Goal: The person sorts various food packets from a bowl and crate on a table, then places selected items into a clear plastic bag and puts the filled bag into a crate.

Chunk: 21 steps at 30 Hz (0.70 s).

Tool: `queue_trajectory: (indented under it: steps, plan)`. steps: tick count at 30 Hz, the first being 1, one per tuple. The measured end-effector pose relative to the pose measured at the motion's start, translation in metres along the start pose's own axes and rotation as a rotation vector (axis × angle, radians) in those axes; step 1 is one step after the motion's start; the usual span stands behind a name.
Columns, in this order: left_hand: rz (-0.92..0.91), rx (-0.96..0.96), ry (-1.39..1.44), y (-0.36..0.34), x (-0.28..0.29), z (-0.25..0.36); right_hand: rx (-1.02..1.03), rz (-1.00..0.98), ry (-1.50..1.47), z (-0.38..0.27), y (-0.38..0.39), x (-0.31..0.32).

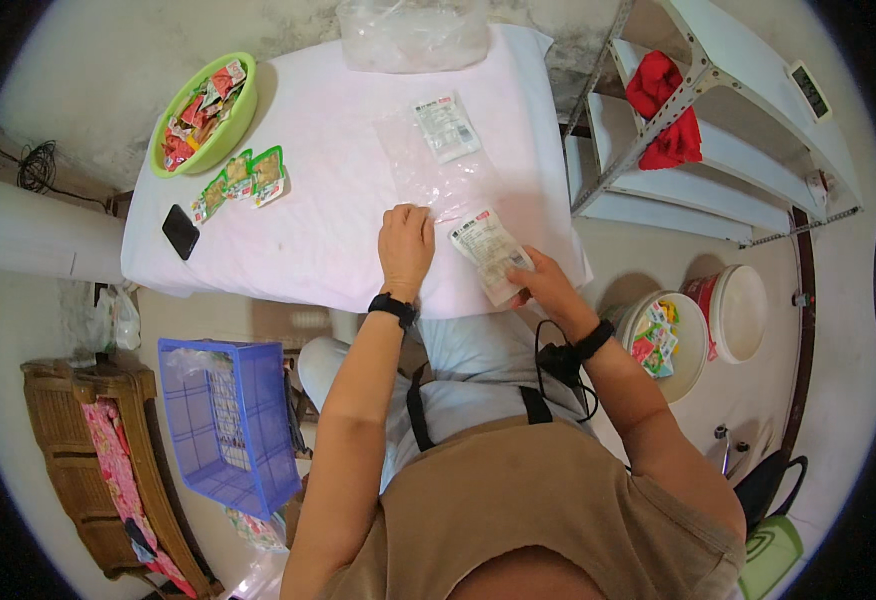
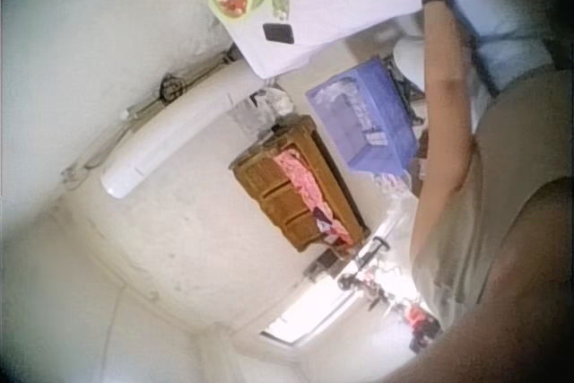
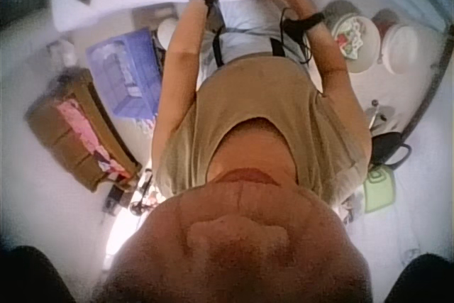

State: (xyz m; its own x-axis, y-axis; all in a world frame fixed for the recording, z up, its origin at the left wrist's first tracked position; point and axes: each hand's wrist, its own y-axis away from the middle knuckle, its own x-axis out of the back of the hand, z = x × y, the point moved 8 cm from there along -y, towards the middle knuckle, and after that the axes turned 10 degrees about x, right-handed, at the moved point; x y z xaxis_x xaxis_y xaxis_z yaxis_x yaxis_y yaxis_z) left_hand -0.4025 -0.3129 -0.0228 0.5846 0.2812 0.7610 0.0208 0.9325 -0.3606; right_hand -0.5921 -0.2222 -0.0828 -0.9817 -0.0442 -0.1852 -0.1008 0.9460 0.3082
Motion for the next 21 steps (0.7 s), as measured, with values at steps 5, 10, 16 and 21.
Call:
queue_trajectory:
  steps: [5, 10, 16, 21]
  plan:
    - [0.076, -0.026, 0.095, 0.000, 0.007, 0.006, 0.076, 0.032, -0.031, -0.011, -0.018, -0.010]
    - [0.129, -0.086, 0.192, 0.002, 0.012, 0.008, 0.058, -0.006, -0.035, -0.017, -0.043, -0.026]
    - [0.141, -0.086, 0.281, 0.005, 0.009, 0.007, 0.058, -0.026, 0.018, -0.027, -0.099, -0.039]
    - [0.155, -0.078, 0.298, 0.006, 0.007, 0.003, 0.058, -0.026, -0.134, -0.008, -0.143, -0.053]
